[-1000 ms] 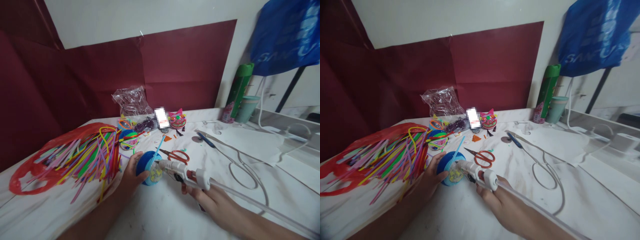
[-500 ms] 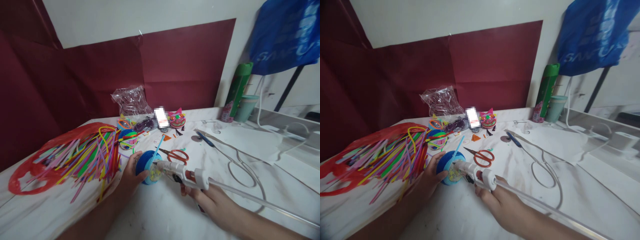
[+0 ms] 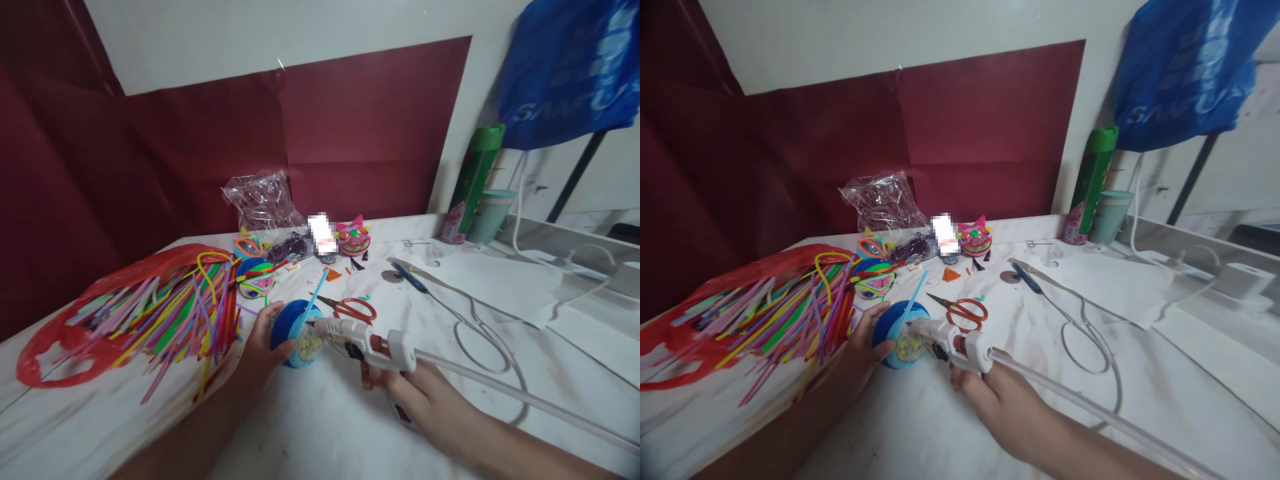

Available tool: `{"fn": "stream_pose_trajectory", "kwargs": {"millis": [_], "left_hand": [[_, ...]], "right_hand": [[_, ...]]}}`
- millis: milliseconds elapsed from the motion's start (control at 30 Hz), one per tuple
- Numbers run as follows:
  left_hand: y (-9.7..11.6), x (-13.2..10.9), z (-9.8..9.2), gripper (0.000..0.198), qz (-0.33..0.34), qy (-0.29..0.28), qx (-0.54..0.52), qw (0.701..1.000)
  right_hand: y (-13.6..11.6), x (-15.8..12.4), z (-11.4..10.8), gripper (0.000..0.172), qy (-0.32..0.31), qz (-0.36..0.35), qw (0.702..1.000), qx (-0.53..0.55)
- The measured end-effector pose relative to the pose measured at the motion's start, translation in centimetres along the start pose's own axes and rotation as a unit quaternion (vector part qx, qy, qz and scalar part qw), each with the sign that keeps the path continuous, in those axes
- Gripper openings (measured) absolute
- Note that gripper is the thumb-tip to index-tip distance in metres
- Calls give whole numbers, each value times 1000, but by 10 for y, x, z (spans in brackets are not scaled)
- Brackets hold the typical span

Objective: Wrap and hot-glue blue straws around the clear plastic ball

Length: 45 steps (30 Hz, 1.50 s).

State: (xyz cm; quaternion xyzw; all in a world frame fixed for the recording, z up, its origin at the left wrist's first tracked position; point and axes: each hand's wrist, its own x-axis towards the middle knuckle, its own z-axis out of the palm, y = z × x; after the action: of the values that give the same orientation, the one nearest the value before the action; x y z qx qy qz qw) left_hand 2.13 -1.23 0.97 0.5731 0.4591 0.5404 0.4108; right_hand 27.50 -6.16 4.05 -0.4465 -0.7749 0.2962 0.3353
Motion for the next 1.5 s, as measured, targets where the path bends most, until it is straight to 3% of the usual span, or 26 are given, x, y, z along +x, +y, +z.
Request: {"fn": "stream_pose_trajectory", "kwargs": {"millis": [333, 533, 700, 867, 1167, 1500], "left_hand": [[0, -1, 0, 75, -8, 8, -6, 1000], [0, 0, 1, 75, -10, 12, -17, 1000], [-1, 0, 1, 71, -3, 18, -17, 1000], [-2, 0, 0, 74, -4, 15, -11, 1000], [-1, 0, 1, 73, -4, 8, -15, 1000], [-1, 0, 1, 74, 1, 11, -18, 1000]], "right_hand": [[-5, 6, -3, 31, -5, 63, 997, 45], [-11, 9, -6, 30, -36, 143, 983, 111], [-11, 10, -5, 28, -40, 110, 984, 132], [-8, 11, -6, 35, -44, 167, 974, 149], [-7, 11, -3, 32, -67, 113, 977, 167], [-6, 7, -4, 28, -85, 89, 986, 113]]}}
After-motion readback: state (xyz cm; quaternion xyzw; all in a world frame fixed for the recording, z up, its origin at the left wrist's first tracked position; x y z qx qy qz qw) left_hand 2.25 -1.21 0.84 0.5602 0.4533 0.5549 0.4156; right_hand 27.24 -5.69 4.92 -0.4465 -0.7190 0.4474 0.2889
